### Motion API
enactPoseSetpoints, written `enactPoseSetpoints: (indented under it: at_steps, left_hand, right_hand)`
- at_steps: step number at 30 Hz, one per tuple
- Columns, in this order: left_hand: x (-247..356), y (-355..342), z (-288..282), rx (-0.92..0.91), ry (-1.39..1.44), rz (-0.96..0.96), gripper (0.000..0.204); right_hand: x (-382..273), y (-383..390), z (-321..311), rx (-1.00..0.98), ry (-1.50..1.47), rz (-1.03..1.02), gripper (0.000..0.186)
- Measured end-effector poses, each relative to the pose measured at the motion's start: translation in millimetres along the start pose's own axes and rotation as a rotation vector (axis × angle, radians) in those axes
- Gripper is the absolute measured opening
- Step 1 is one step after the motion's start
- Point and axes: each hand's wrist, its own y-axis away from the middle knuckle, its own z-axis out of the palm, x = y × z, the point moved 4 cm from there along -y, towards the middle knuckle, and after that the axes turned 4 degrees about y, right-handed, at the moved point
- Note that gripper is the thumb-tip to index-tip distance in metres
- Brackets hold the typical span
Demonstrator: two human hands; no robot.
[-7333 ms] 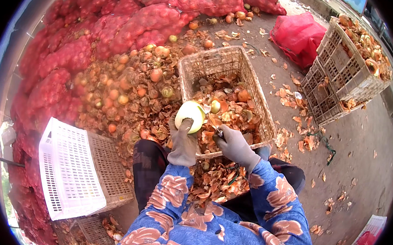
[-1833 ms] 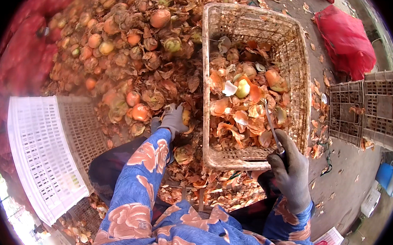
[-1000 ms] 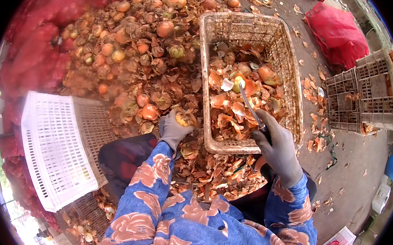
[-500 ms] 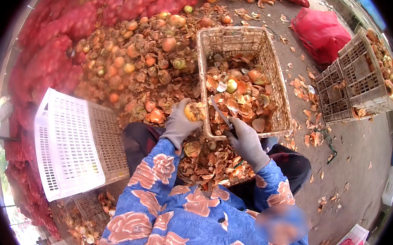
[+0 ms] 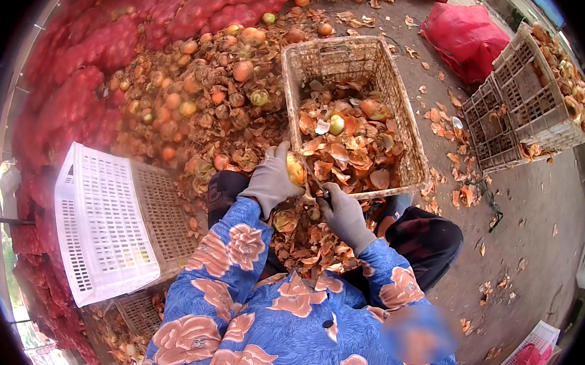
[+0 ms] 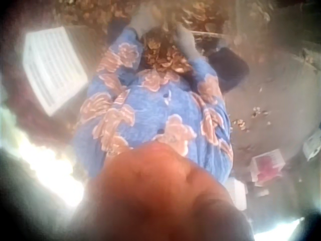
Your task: The person sits on the floor and peels several onions using a knife, removing the outer layers and placing the peeled onions into a white plastic crate. The person handles the onions one at a time, rotating them to remove the skin completely.
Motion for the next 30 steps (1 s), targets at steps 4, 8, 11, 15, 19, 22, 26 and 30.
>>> enactPoseSetpoints:
  at_steps: [4,8,11,15,19,22,26,30]
  left_hand:
    - [-5,-4,3,0.048,-0.009,0.038,0.093]
    - [-4,-7,4,-0.001,-0.025,-0.014,0.084]
    - [-3,-7,5,0.008,-0.037,-0.015,0.079]
    - [-3,-8,4,0.002,-0.078,-0.026,0.075]
    - [-4,-9,3,-0.016,-0.086,-0.022,0.075]
    - [-3,-16,3,-0.048,-0.080,-0.039,0.077]
    - [-9,-12,1,0.006,-0.057,0.006,0.082]
    - [-8,-14,6,0.022,-0.020,0.043,0.090]
  right_hand:
    - [1,-1,9,0.001,-0.015,0.027,0.026]
    - [4,-3,20,-0.020,0.007,0.057,0.026]
    - [4,-4,27,-0.031,0.031,0.054,0.024]
    - [9,-6,37,-0.018,0.014,0.057,0.026]
    - [10,-9,40,-0.030,0.017,0.053,0.025]
    - [9,-14,39,-0.053,0.033,0.061,0.024]
    - [7,-19,44,-0.113,0.030,0.078,0.020]
    - [9,-26,42,-0.148,0.023,0.114,0.021]
